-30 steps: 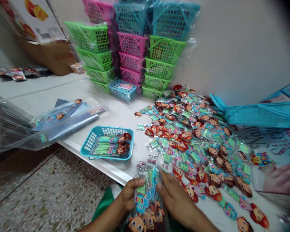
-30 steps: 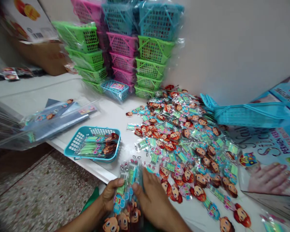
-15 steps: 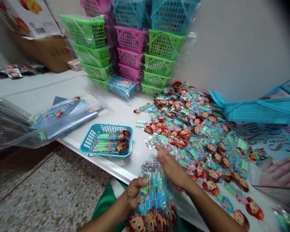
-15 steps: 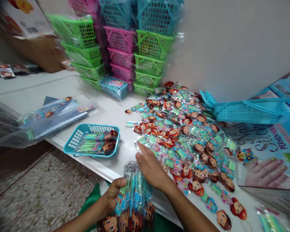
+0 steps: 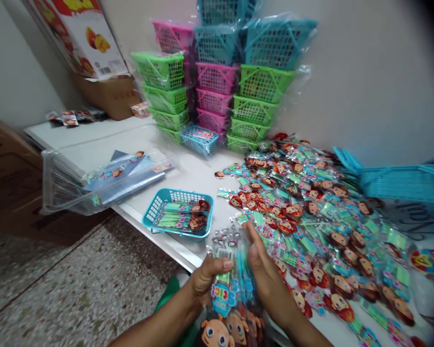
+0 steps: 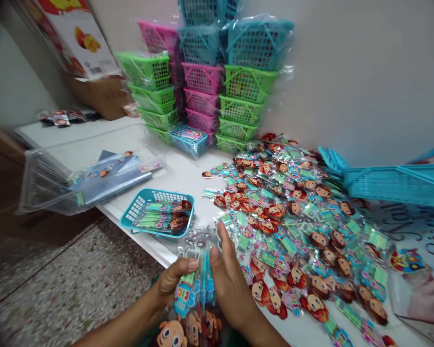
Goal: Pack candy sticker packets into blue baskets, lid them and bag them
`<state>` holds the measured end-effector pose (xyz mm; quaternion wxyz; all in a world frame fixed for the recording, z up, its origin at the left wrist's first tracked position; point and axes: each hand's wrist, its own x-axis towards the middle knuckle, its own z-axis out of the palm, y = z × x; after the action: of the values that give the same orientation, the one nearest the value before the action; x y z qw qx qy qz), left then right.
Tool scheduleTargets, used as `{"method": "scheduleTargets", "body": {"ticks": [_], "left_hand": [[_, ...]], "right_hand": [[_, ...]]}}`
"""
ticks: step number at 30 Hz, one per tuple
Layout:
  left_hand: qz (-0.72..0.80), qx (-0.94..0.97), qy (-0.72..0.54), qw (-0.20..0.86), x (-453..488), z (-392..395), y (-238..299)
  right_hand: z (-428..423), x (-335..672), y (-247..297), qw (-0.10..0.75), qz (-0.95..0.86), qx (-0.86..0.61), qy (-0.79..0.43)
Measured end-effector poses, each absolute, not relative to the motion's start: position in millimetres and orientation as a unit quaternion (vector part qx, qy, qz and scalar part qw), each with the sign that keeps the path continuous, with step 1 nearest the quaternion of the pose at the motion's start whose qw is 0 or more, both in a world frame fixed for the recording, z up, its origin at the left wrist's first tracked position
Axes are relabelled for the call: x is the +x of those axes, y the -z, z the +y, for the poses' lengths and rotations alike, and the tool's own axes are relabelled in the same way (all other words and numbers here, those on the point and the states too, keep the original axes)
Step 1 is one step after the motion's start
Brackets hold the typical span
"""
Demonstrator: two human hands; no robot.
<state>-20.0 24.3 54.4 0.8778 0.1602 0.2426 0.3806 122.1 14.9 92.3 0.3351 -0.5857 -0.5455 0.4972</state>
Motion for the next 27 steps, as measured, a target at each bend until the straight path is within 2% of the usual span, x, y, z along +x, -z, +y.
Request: {"method": "scheduleTargets", "body": {"ticks": [3, 6, 8, 10, 13, 15, 18, 21, 27], "left_hand": [[0.316, 0.35, -0.409, 0.781, -67.8, 52.9, -98.1], [0.401, 0.632, -0.418, 0.515, -116.6, 89.8, -147.1], [0.429, 0.765, -0.359, 0.318, -134.2, 111.2, -167.7], [0.422, 0.862, -0.236, 0.151, -137.4, 126.2, -171.4], [0.388, 0.92, -0.04, -0.023, -128.6, 137.7, -151.9], [0.366, 0.926, 0.027, -0.084, -124.1, 141.1, -133.3], [0.349, 0.927, 0.048, -0.129, -125.1, 143.3, -111.2], [0.346, 0.928, 0.04, -0.133, -129.3, 143.6, -97.2], [0.365, 0.918, 0.032, -0.15, -127.7, 143.5, -83.2]], "right_hand": [[36.5, 129.6, -100.6, 0.428, -0.547, -0.534, -0.483], [53.2, 140.4, -99.1, 0.467, -0.528, -0.528, -0.474], [60.5, 144.9, -94.2, 0.471, -0.509, -0.535, -0.482], [65.1, 145.5, -89.4, 0.465, -0.499, -0.542, -0.492], [68.4, 141.6, -86.9, 0.435, -0.506, -0.551, -0.502], [69.8, 138.5, -87.9, 0.409, -0.519, -0.552, -0.509], [73.0, 133.6, -88.5, 0.375, -0.545, -0.546, -0.514], [78.1, 125.2, -87.0, 0.344, -0.589, -0.543, -0.49], [95.9, 100.2, -90.5, 0.31, -0.706, -0.521, -0.365]]}}
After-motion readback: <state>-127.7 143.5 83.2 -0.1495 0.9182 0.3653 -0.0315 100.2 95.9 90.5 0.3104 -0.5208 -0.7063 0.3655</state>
